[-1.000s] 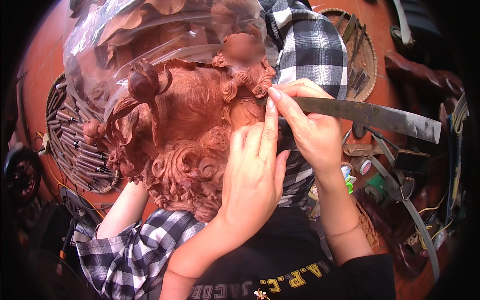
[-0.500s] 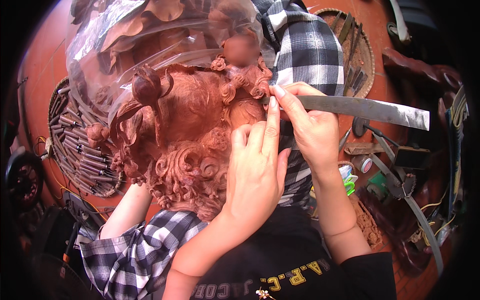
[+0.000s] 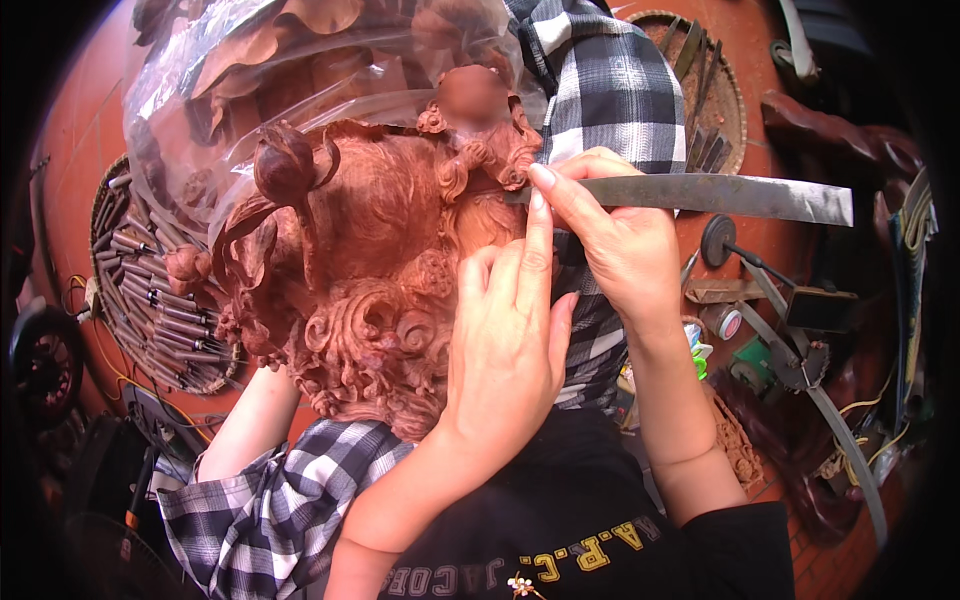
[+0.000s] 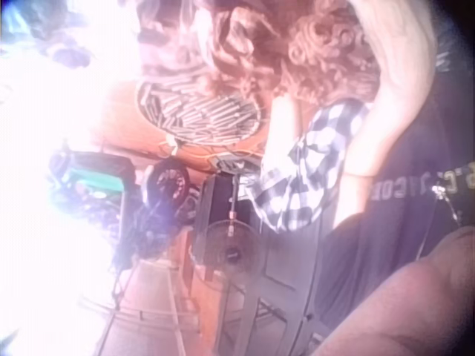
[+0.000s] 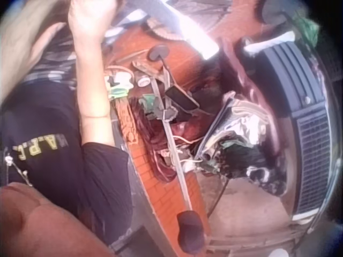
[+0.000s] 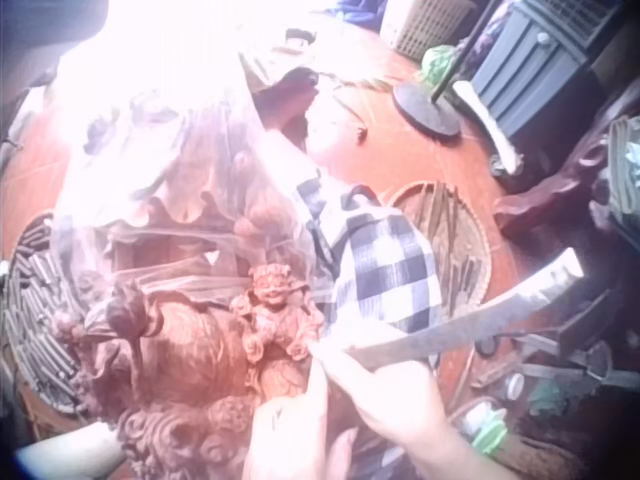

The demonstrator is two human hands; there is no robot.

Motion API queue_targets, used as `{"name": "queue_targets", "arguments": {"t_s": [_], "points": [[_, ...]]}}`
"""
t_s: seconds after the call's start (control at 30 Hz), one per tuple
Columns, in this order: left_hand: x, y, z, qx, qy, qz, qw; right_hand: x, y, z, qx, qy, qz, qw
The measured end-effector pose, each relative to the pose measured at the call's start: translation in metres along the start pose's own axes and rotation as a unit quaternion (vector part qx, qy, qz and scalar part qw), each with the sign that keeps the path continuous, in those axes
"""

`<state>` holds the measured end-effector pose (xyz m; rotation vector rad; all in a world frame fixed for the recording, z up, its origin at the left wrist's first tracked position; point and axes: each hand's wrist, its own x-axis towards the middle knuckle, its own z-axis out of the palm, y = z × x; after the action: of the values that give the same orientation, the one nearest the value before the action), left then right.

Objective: The person carves a reddish-brown wooden sculpture using a chisel and mallet. They repeatedly strike the chisel to shape the wood, occasionally switching tools from a nearby tray.

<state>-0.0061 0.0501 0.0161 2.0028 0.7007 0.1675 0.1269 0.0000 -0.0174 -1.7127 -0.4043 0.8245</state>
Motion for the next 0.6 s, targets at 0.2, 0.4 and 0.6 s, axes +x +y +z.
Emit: {"name": "queue_targets", "arguments": {"t_s": [0.2, 0.4, 0.6], "points": [[0.002, 0.001, 0.001, 0.025, -0.02, 0.009, 0.999, -0.004, 0.003, 0.003, -0.062, 0.025, -0.05, 0.996], [-0.005, 0.002, -0.002, -0.004, -0.004, 0.022, 1.0, -0.012, -0.005, 0.007, -0.074, 0.04, -0.077, 0.993], [-0.003, 0.001, 0.002, 0.036, -0.02, 0.018, 0.999, -0.006, 0.0, 0.006, -0.049, 0.039, -0.048, 0.997]]}}
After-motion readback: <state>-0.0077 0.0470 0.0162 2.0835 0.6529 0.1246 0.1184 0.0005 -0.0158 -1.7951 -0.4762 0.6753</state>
